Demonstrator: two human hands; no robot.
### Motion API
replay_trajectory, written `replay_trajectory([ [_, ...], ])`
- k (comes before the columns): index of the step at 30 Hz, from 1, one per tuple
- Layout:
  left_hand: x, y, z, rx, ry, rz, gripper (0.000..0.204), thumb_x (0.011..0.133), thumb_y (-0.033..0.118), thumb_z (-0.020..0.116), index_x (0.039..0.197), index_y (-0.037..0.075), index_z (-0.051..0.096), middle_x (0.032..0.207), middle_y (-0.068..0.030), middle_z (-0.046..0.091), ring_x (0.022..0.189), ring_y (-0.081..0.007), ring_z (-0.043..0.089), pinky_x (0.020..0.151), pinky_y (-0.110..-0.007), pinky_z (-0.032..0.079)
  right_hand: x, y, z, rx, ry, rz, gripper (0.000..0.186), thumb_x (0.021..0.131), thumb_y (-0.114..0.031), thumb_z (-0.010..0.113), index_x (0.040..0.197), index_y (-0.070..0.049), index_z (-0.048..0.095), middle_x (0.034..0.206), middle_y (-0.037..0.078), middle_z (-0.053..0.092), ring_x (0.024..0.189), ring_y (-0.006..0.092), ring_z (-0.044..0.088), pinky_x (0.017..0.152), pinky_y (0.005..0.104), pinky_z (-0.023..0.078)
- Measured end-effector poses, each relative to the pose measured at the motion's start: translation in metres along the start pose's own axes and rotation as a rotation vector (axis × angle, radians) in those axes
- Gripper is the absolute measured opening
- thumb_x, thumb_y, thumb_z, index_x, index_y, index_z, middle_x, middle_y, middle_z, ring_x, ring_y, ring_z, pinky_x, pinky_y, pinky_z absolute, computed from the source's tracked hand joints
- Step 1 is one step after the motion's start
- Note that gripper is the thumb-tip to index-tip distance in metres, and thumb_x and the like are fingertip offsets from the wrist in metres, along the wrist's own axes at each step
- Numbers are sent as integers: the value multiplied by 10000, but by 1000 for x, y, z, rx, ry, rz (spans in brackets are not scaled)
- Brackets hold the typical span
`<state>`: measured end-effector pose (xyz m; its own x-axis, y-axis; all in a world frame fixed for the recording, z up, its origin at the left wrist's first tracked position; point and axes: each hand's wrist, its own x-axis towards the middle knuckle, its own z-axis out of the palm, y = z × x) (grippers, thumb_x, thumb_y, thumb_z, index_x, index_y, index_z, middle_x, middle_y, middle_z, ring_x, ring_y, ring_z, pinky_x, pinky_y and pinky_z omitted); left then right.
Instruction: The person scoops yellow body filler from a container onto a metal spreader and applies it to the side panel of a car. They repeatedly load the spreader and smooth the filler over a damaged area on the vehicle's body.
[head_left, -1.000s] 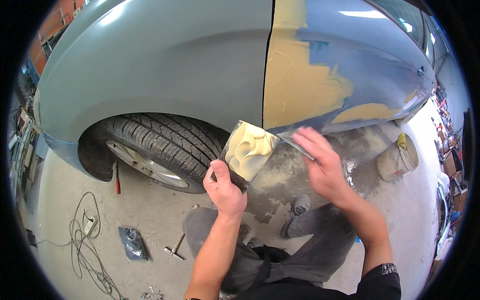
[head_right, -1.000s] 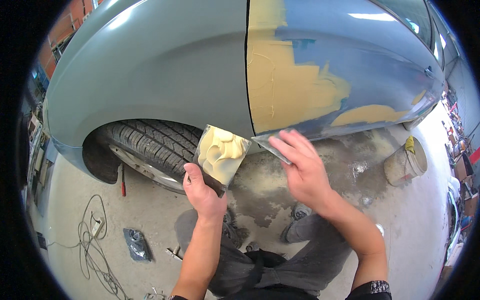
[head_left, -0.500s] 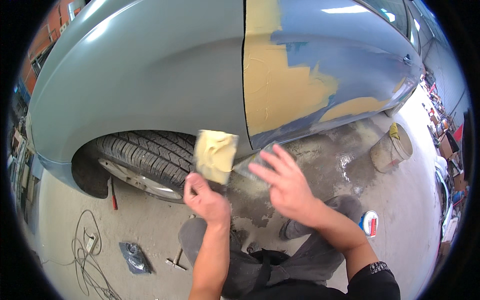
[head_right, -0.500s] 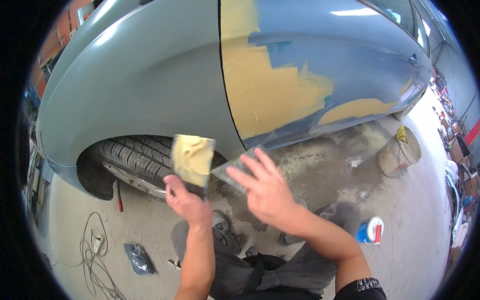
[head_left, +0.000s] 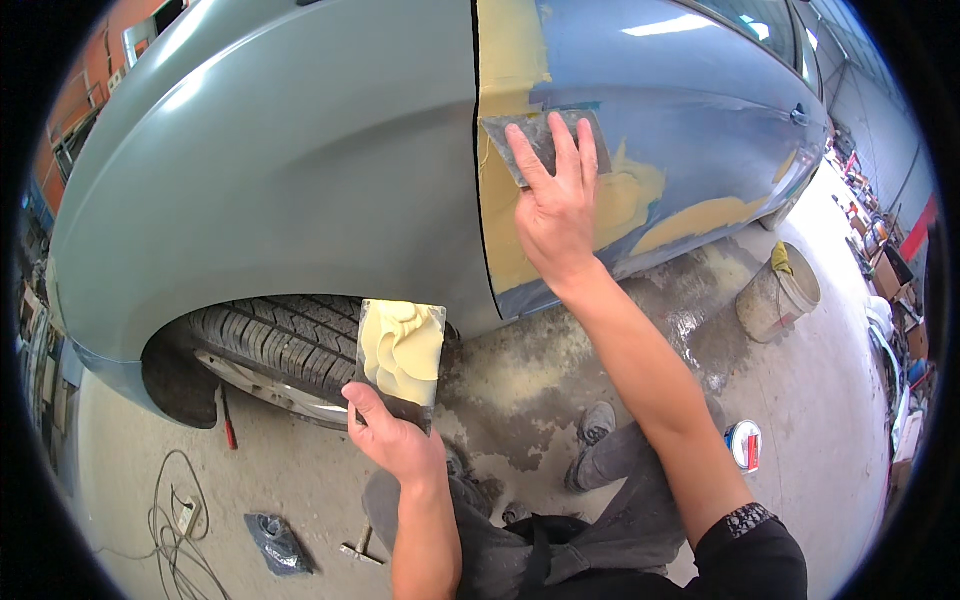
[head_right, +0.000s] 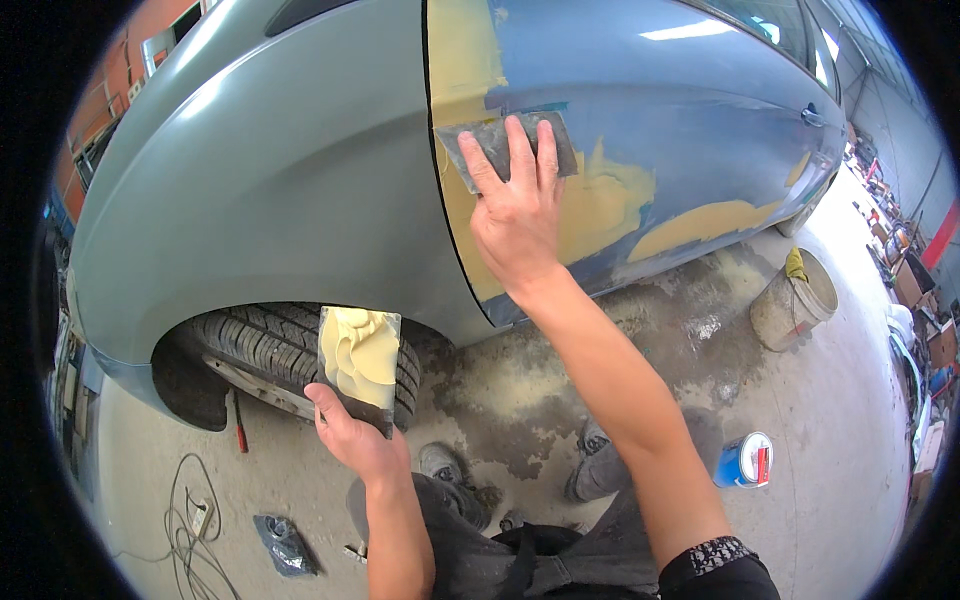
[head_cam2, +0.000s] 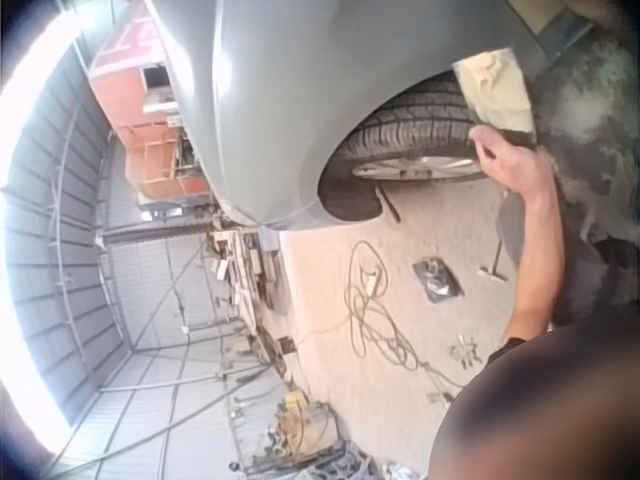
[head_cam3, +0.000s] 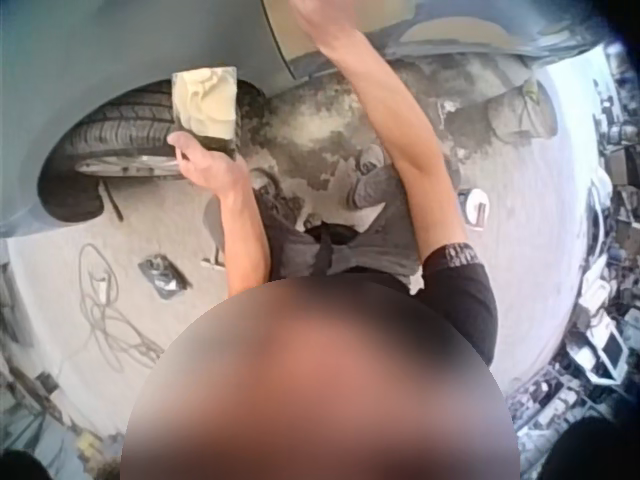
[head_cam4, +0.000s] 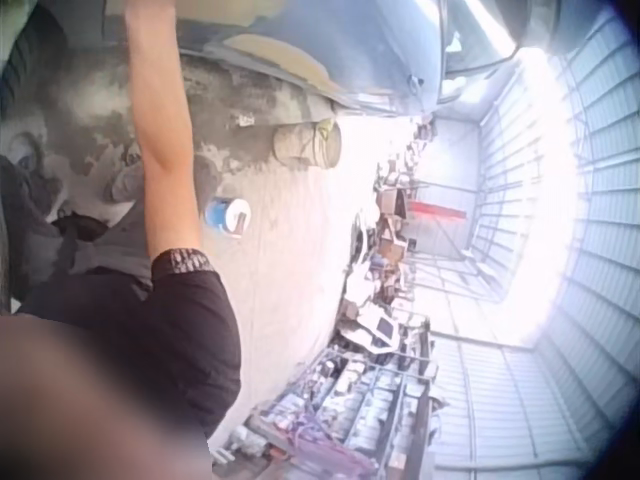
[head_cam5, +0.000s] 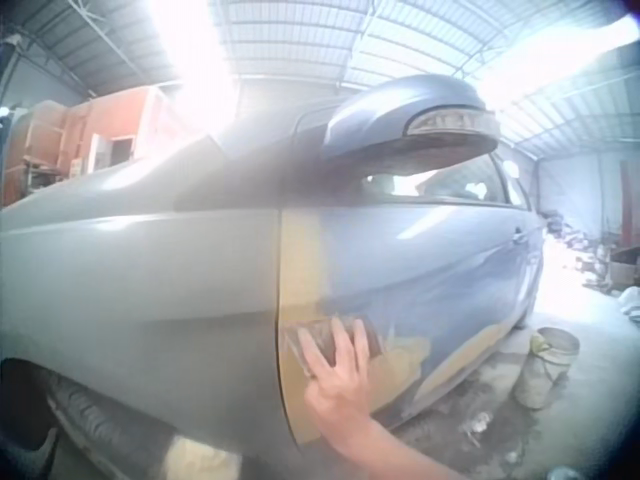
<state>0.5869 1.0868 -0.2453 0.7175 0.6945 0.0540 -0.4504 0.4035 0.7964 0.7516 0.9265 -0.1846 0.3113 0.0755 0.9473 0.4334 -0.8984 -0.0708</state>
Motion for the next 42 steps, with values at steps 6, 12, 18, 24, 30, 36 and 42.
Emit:
replay_trajectory([
  [6,1,-3,-1,-10,-55,-14,567,973,484,453,993,-73,563,981,-109,613,887,-179,583,796,-320,464,-26,0,14,5,-31,-20,608,729,53,514,1259,-235,590,1392,170,401,1314,455,295,965,549,361],
  [12,-1,-5,-3,13,-85,-37,556,977,473,454,967,-70,572,951,-103,617,866,-168,581,780,-304,463,-42,0,-16,19,-95,0,623,714,75,495,1262,-205,593,1390,186,406,1320,464,287,1017,525,321],
  [18,-2,-7,1,-7,-102,-37,554,978,469,455,962,-72,574,948,-103,621,861,-163,583,776,-297,464,1,8,0,43,31,-25,614,725,71,498,1265,-205,593,1387,186,408,1303,464,300,1024,534,312],
  [24,-1,-6,0,-12,-108,-43,545,983,454,452,964,-75,579,952,-107,626,859,-164,586,777,-298,466,-10,1,2,-24,-71,-20,614,732,65,507,1271,-220,582,1397,179,390,1308,464,293,1001,552,333],
  [30,-2,-8,-1,-21,-109,-66,534,983,445,458,960,-73,582,941,-102,627,846,-157,585,771,-292,465,-4,2,-10,50,11,-30,611,730,83,461,1267,-177,597,1386,192,423,1315,463,298,1082,495,270],
  [36,-1,-8,-1,-4,-114,-70,525,978,455,466,905,-54,572,899,-83,616,820,-147,570,754,-285,459,1,1,8,-21,-12,-25,591,734,60,506,1258,-199,593,1368,188,422,1295,476,308,980,532,357],
  [42,-4,-7,-1,14,-108,-85,530,975,466,465,882,-46,563,883,-78,609,817,-144,565,749,-286,454,-40,1,13,-29,-60,-8,606,738,64,510,1266,-222,590,1393,178,408,1313,477,298,968,524,370],
])
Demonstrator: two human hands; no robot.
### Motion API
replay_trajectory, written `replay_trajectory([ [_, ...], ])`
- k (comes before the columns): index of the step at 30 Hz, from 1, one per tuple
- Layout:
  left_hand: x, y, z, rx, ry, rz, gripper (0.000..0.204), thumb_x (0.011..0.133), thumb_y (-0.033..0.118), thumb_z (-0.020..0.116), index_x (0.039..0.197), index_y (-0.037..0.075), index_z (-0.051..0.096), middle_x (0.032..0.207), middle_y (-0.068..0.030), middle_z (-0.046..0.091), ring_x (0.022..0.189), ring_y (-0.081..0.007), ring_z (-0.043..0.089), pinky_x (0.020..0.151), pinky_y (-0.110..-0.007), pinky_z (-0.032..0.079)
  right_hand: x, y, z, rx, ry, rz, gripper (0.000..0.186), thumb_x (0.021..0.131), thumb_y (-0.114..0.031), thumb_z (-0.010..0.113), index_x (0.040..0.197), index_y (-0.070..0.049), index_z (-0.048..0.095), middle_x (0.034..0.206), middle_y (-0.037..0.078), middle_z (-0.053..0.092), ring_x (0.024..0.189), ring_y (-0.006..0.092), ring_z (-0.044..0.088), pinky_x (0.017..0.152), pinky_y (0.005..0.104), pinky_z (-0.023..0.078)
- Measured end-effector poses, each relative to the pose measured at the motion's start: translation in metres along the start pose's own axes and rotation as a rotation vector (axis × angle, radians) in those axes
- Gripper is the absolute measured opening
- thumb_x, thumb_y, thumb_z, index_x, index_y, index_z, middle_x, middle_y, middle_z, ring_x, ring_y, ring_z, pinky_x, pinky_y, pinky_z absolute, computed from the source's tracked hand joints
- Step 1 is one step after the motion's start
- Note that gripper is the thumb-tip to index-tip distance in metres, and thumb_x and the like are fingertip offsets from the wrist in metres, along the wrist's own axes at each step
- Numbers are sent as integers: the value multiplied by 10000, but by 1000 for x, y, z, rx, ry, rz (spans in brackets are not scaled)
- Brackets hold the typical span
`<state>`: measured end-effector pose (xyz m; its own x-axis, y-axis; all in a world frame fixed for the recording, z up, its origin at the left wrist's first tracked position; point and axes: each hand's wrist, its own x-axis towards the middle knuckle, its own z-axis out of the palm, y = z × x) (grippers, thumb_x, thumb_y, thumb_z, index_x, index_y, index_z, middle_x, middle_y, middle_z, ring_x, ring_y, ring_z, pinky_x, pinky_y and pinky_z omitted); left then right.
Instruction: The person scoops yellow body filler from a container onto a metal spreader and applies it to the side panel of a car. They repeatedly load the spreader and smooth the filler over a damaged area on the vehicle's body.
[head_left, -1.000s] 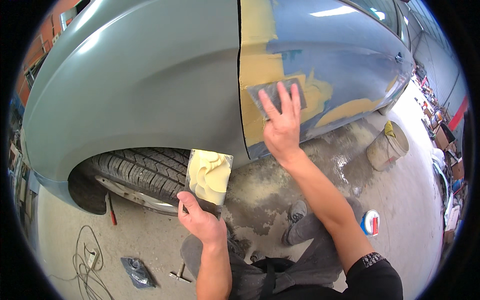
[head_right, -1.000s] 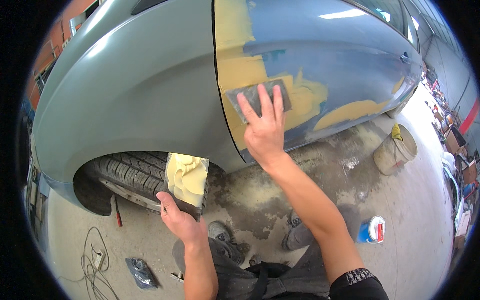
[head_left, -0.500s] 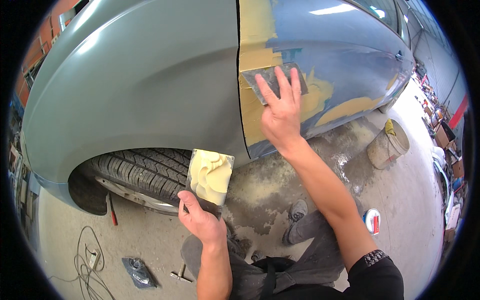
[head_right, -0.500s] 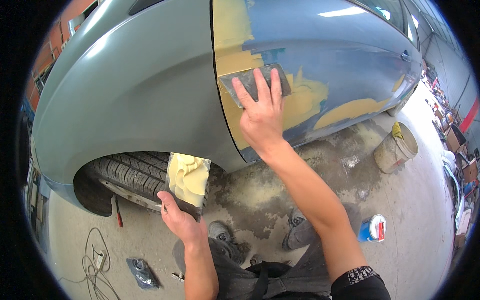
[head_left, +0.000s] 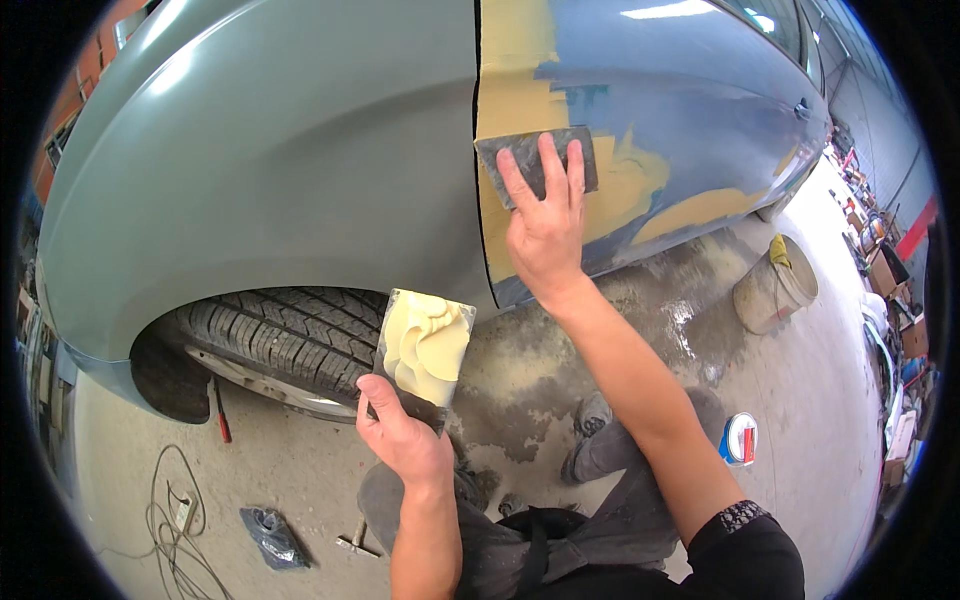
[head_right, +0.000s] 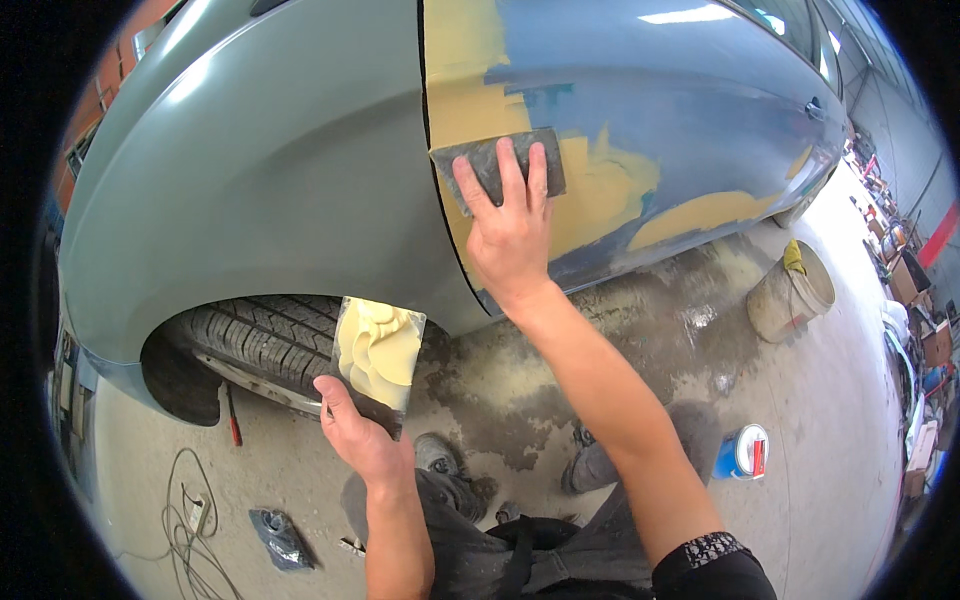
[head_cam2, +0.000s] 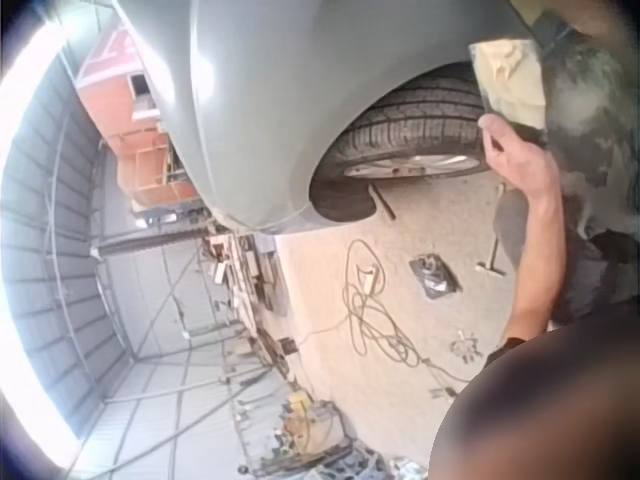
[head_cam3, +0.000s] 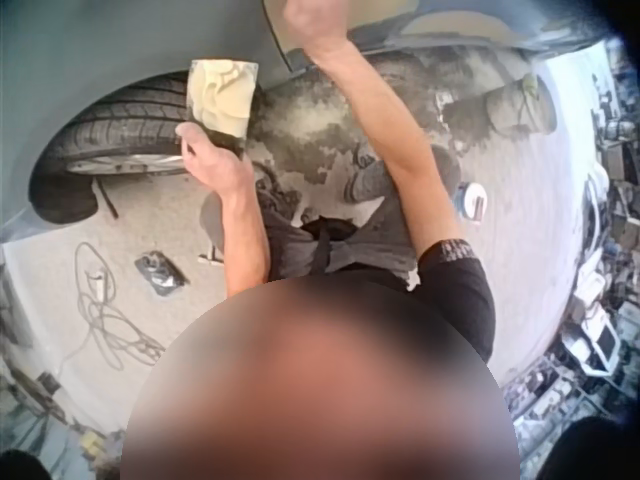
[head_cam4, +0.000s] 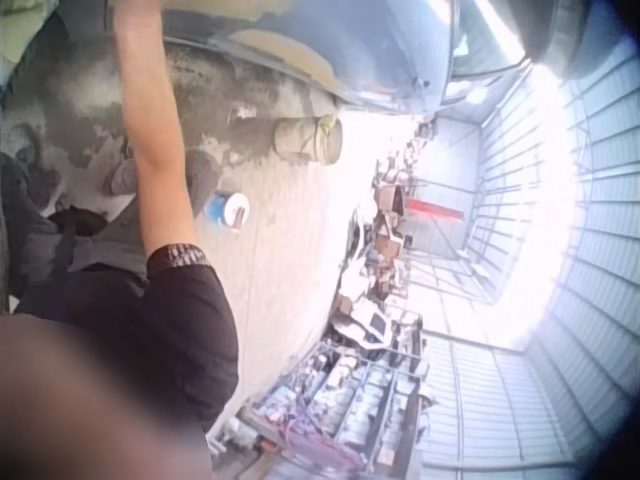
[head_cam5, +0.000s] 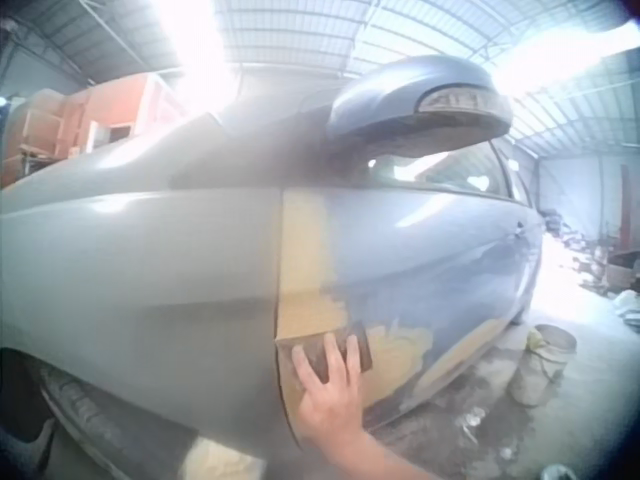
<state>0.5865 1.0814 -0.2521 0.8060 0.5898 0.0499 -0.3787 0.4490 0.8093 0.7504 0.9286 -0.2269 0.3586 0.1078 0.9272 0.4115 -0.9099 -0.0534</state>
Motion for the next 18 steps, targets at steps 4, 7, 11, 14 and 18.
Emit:
replay_trajectory([
  [4,0,2,-4,27,-54,-26,561,985,466,429,1061,-81,529,1050,-121,597,948,-195,582,843,-326,455,-19,0,8,-7,-6,4,637,738,67,515,1304,-224,554,1405,181,393,1318,476,292,993,532,356],
  [7,1,3,-6,43,-94,-32,591,991,462,411,1151,-98,510,1136,-145,590,1016,-221,590,893,-347,454,-33,1,14,1,0,10,628,741,63,531,1300,-221,557,1410,183,384,1325,477,283,1007,539,345],
  [11,0,1,-4,4,-26,22,527,980,465,456,880,-42,561,883,-72,606,812,-143,561,746,-288,452,-54,3,22,11,-2,28,618,749,63,545,1299,-221,559,1416,183,374,1331,477,275,1015,540,336],
  [14,1,2,-2,21,-9,17,531,976,472,459,871,-39,556,875,-70,601,808,-143,557,745,-290,453,-70,5,29,18,-13,44,616,755,67,546,1299,-222,560,1427,183,360,1336,476,268,1017,538,333],
  [18,0,2,-1,46,36,-9,535,974,477,461,870,-39,554,873,-72,598,809,-146,556,745,-292,455,-91,8,37,74,-20,59,632,736,99,516,1297,-187,566,1442,200,331,1348,481,238,1072,532,278],
])
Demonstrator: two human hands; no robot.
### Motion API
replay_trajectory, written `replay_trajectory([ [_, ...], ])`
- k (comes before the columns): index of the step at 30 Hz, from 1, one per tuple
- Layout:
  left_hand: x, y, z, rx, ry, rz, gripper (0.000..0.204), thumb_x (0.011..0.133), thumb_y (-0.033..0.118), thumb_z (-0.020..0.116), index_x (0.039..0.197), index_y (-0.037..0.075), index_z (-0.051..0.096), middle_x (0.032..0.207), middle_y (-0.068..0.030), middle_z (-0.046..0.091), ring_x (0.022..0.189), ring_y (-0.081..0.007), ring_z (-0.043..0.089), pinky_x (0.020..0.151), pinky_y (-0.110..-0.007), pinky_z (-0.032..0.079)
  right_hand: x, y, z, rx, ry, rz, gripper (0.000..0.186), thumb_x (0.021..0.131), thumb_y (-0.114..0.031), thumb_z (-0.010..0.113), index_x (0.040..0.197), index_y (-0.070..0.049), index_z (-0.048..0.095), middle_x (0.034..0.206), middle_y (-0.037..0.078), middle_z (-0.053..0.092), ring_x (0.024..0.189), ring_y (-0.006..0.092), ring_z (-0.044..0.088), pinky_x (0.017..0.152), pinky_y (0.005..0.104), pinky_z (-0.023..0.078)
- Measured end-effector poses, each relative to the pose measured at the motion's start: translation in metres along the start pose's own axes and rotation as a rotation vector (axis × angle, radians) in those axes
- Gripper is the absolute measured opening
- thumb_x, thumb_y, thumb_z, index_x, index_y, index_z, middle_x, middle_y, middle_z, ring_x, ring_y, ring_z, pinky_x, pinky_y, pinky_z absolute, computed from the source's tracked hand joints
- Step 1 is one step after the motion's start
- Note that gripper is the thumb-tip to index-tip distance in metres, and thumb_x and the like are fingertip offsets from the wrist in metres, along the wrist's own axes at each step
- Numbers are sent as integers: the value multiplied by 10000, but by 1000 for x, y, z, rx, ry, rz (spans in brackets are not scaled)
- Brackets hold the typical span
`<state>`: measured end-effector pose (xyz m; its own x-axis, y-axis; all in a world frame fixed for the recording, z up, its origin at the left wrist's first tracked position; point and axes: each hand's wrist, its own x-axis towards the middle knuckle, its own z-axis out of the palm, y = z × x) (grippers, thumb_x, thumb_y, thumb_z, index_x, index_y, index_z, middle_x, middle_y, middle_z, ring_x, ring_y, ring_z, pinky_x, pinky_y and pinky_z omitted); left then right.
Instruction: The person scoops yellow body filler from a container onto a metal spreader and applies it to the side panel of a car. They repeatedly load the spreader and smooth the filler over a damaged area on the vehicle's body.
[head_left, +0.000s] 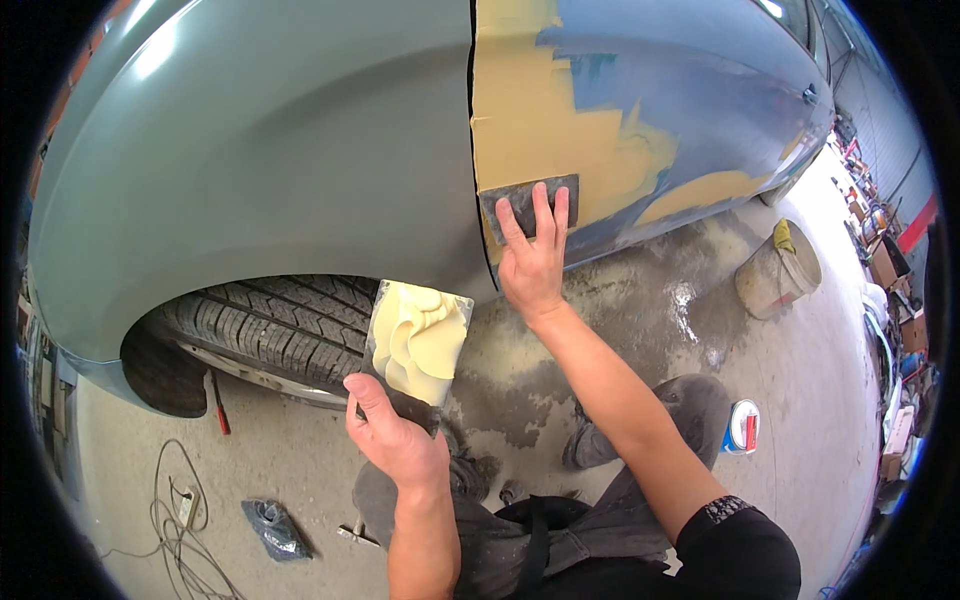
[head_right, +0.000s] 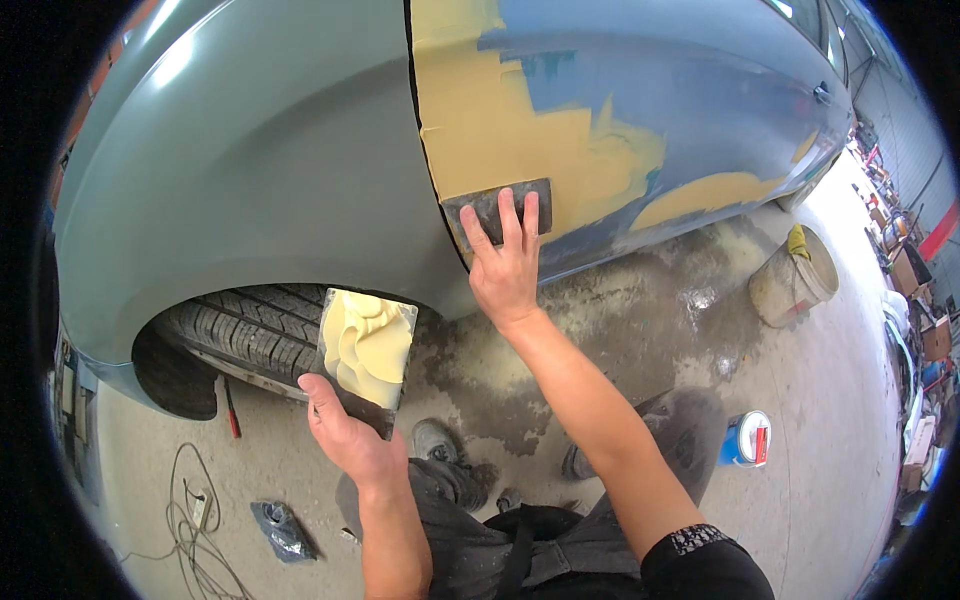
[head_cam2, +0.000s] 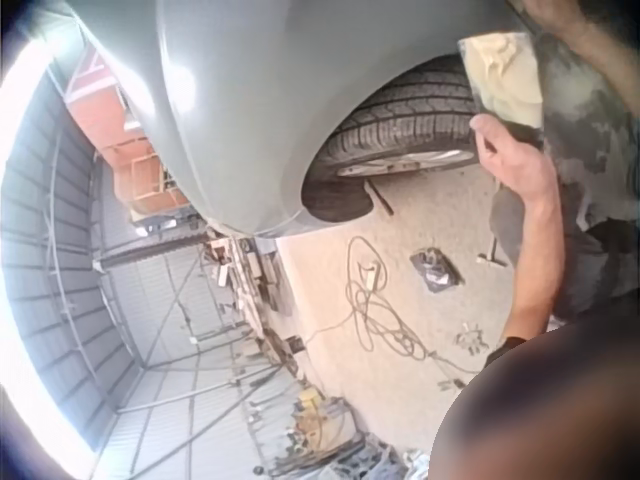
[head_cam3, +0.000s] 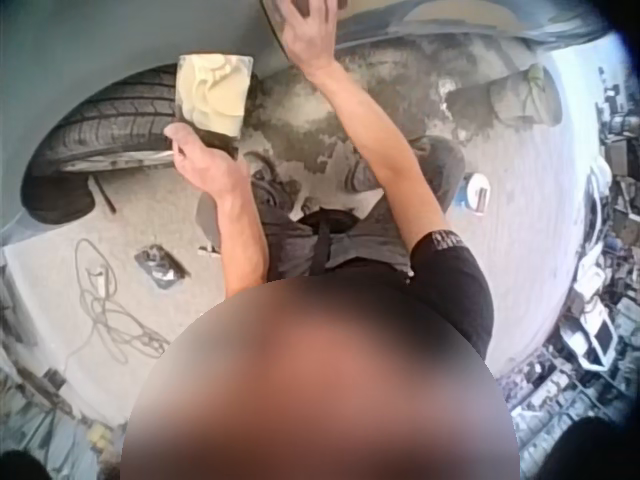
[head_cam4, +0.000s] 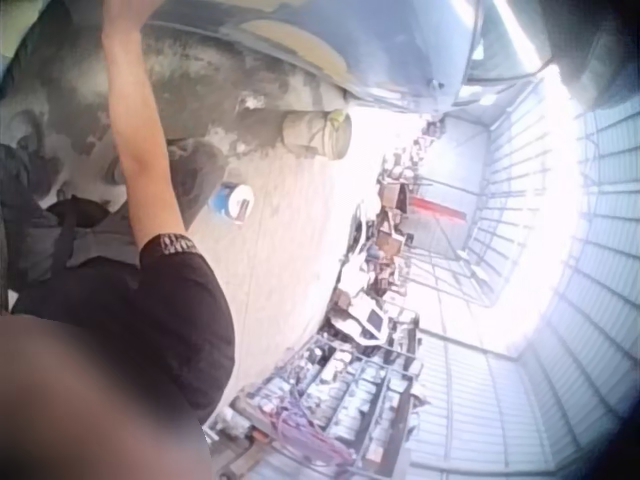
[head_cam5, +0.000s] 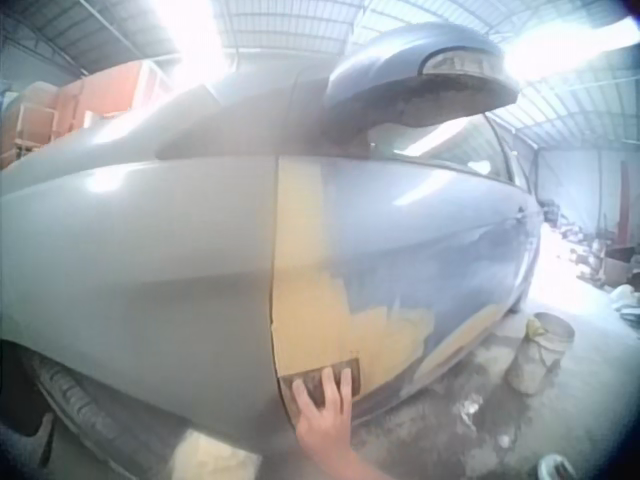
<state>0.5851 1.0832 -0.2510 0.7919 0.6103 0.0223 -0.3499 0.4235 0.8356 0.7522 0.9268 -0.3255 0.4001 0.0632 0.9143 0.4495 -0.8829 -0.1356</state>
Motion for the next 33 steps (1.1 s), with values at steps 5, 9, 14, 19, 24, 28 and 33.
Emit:
replay_trajectory([
  [5,-1,-3,0,-16,-27,5,544,981,468,448,947,-63,564,934,-100,612,852,-170,583,778,-313,470,-27,6,11,-18,-17,22,607,765,65,568,1294,-231,563,1433,186,347,1339,486,255,998,543,347],
  [9,0,-3,-3,9,-33,-50,568,981,471,437,1078,-81,531,1056,-129,593,950,-203,583,849,-337,461,-46,11,19,-15,-26,32,581,777,58,570,1282,-230,571,1421,193,355,1335,492,260,1004,551,346],
  [14,-1,-5,-1,27,-24,-29,592,981,483,426,1067,-91,544,1050,-145,603,940,-208,590,833,-335,469,-69,17,27,9,-39,61,547,790,52,570,1265,-220,581,1406,213,362,1323,503,272,1038,556,324],
  [19,-3,-9,1,63,53,-58,585,985,477,418,1077,-88,538,1074,-154,594,966,-217,588,849,-336,469,-92,21,38,32,-42,95,523,781,50,593,1239,-203,589,1391,225,369,1311,517,280,1055,553,322],
  [24,-1,-12,-8,84,-32,-114,623,963,491,457,1231,-71,473,1232,-140,539,1111,-231,544,964,-354,416,-114,31,49,36,-48,91,520,758,49,615,1217,-194,596,1391,221,364,1302,523,291,1058,555,324],
  [28,-1,-15,-8,97,-31,-114,626,962,489,460,1241,-72,465,1249,-144,527,1132,-236,529,975,-356,405,-132,39,60,44,-55,102,530,740,51,622,1209,-193,600,1390,219,364,1302,522,292,1058,552,328],
  [33,-3,-20,8,143,75,-62,576,988,476,407,1085,-77,533,1084,-151,589,966,-215,591,838,-331,478,-155,50,62,67,-114,123,516,735,73,589,1199,-153,608,1405,222,350,1312,524,274,1067,558,302],
])
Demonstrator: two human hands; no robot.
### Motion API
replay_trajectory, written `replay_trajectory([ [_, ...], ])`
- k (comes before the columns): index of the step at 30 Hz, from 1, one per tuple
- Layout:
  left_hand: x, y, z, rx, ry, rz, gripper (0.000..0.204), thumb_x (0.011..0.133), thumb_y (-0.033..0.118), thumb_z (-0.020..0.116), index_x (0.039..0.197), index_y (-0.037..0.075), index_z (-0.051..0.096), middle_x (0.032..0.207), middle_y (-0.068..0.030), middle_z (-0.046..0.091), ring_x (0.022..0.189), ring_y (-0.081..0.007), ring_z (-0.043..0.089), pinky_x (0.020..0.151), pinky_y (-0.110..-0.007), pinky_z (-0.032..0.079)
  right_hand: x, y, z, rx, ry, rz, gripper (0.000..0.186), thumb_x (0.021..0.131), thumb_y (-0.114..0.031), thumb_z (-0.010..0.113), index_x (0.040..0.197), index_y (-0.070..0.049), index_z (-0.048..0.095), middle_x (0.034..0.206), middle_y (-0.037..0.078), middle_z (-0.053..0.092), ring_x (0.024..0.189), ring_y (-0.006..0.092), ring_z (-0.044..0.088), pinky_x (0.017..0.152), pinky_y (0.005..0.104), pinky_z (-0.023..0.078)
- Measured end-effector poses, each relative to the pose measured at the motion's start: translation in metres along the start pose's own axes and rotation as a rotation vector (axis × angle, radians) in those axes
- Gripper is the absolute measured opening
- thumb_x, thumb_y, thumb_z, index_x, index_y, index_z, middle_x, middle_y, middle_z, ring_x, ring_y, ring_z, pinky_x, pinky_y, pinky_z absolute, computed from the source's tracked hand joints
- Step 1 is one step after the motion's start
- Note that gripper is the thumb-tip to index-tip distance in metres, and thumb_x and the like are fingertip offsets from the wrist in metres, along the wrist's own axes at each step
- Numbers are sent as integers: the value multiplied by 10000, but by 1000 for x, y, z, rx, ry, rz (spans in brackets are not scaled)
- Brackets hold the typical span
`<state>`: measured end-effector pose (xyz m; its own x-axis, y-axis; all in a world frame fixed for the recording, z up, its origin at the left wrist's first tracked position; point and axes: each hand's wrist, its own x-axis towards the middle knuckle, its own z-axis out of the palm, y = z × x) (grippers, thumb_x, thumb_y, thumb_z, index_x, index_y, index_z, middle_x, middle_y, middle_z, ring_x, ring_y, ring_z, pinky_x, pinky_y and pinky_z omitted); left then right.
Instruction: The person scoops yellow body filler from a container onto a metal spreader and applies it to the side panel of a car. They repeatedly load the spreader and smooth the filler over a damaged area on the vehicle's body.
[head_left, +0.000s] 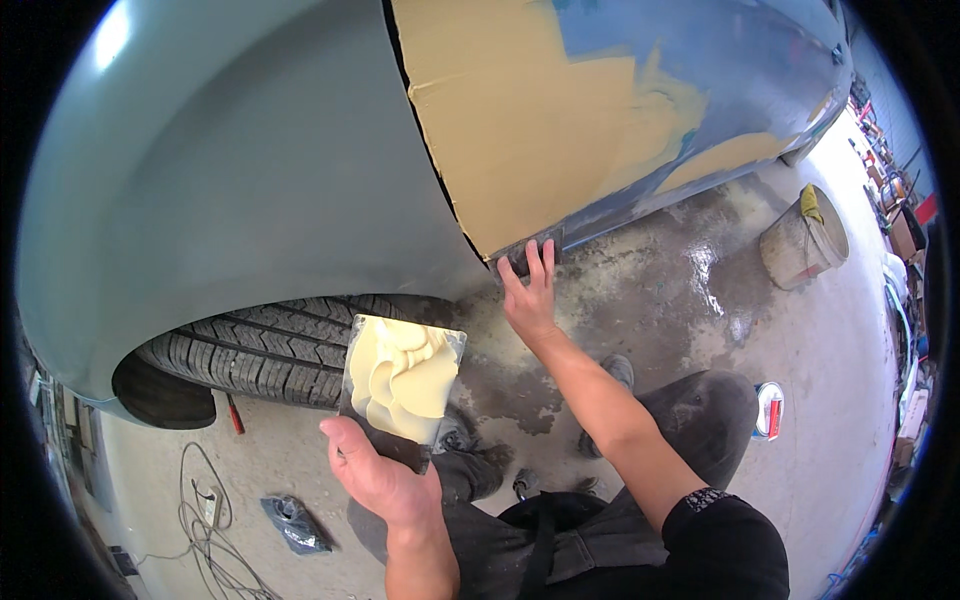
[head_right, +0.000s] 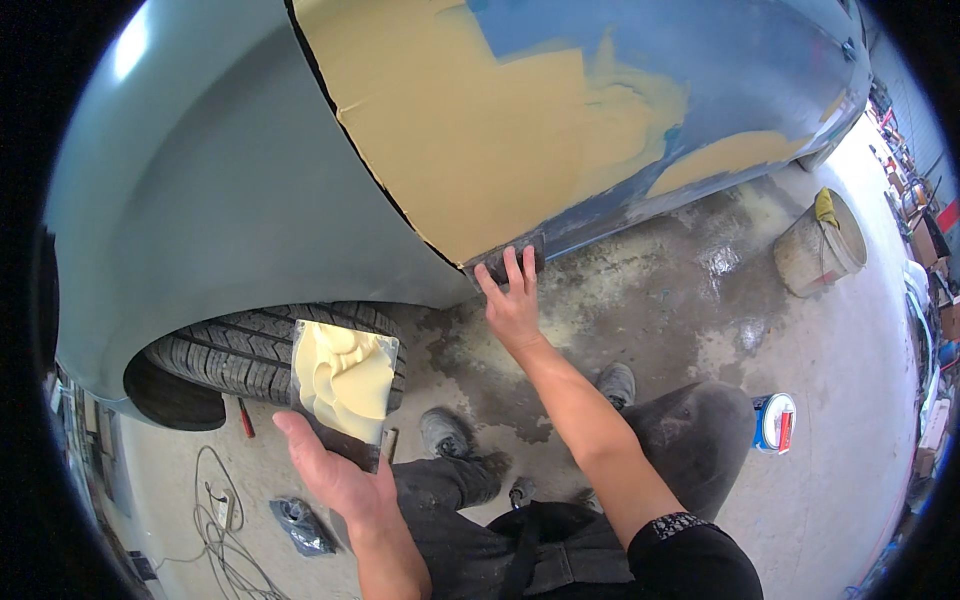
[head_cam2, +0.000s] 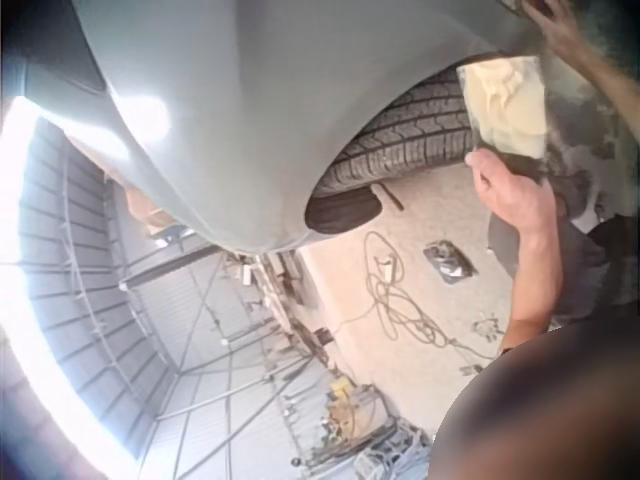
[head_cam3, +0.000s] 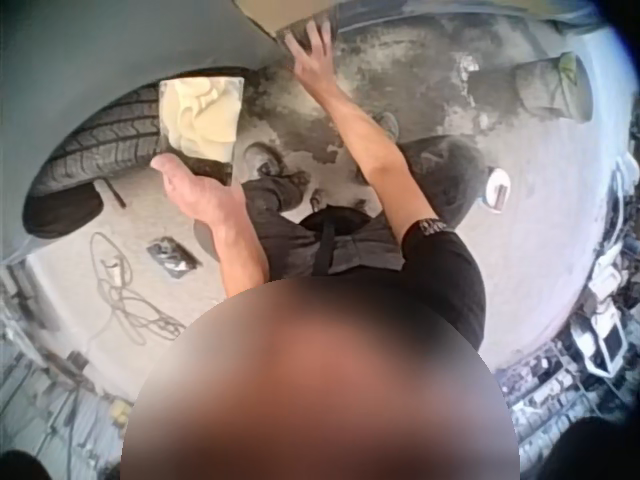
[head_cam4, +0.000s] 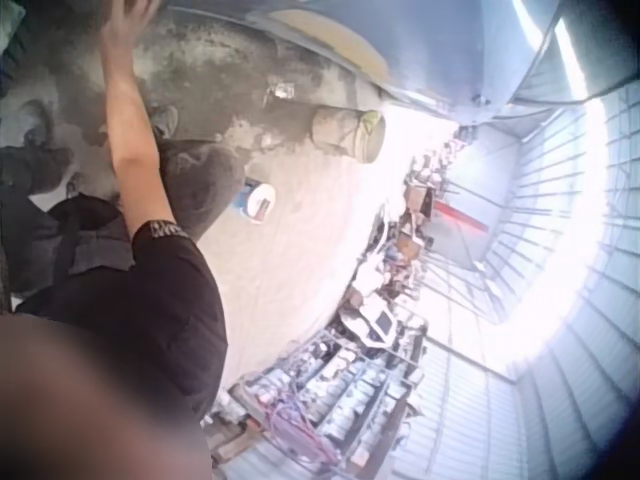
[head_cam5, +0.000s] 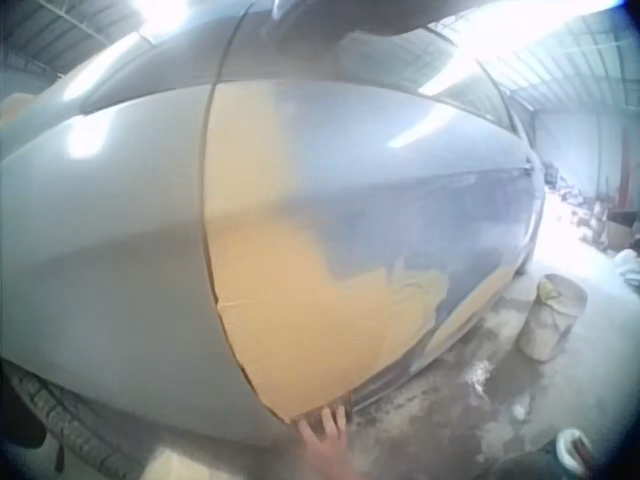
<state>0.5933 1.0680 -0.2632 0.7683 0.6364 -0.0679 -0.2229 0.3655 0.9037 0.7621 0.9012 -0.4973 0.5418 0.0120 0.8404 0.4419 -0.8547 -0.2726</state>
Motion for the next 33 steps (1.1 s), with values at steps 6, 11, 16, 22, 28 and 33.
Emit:
replay_trajectory([
  [6,5,-4,3,-52,-5,-18,485,983,399,478,1083,-72,538,1045,-129,606,938,-180,586,813,-313,475,2,-27,-68,87,-186,296,485,804,21,568,1242,-186,600,1416,188,414,1353,427,294,1072,544,253],
  [11,3,-17,-2,-131,-258,-47,231,917,169,636,998,-44,592,923,-41,633,788,-104,576,720,-261,476,73,-69,-153,782,-142,755,356,957,-103,508,1308,-144,555,1409,123,457,1374,265,307,1105,516,201],
  [16,-4,-28,-1,-55,-545,-113,217,866,170,704,930,-31,654,825,20,620,722,-53,525,668,-219,432,137,-103,-224,1761,-97,882,335,995,-112,462,1323,-53,489,1236,66,579,1151,167,530,1007,396,388],
  [22,-14,-37,4,-262,-596,-194,317,847,300,724,836,2,615,778,31,575,695,-58,495,620,-232,416,131,-121,-248,1565,-473,725,375,986,-134,496,1344,-24,471,1115,60,629,1036,131,564,894,294,443],
  [28,-9,-30,-10,-381,-638,-276,447,847,330,702,1061,-47,590,999,-86,654,870,-152,623,774,-307,512,123,-95,-256,1192,-693,535,313,969,-135,527,1246,12,541,1100,92,630,984,149,590,859,305,471],
  [33,-21,-34,-7,-453,-823,-597,487,895,387,610,1111,-46,555,1103,-125,636,982,-207,632,862,-349,519,121,-76,-255,1909,-814,875,253,968,-145,492,1107,59,552,1053,132,641,956,202,622,870,344,488],
])
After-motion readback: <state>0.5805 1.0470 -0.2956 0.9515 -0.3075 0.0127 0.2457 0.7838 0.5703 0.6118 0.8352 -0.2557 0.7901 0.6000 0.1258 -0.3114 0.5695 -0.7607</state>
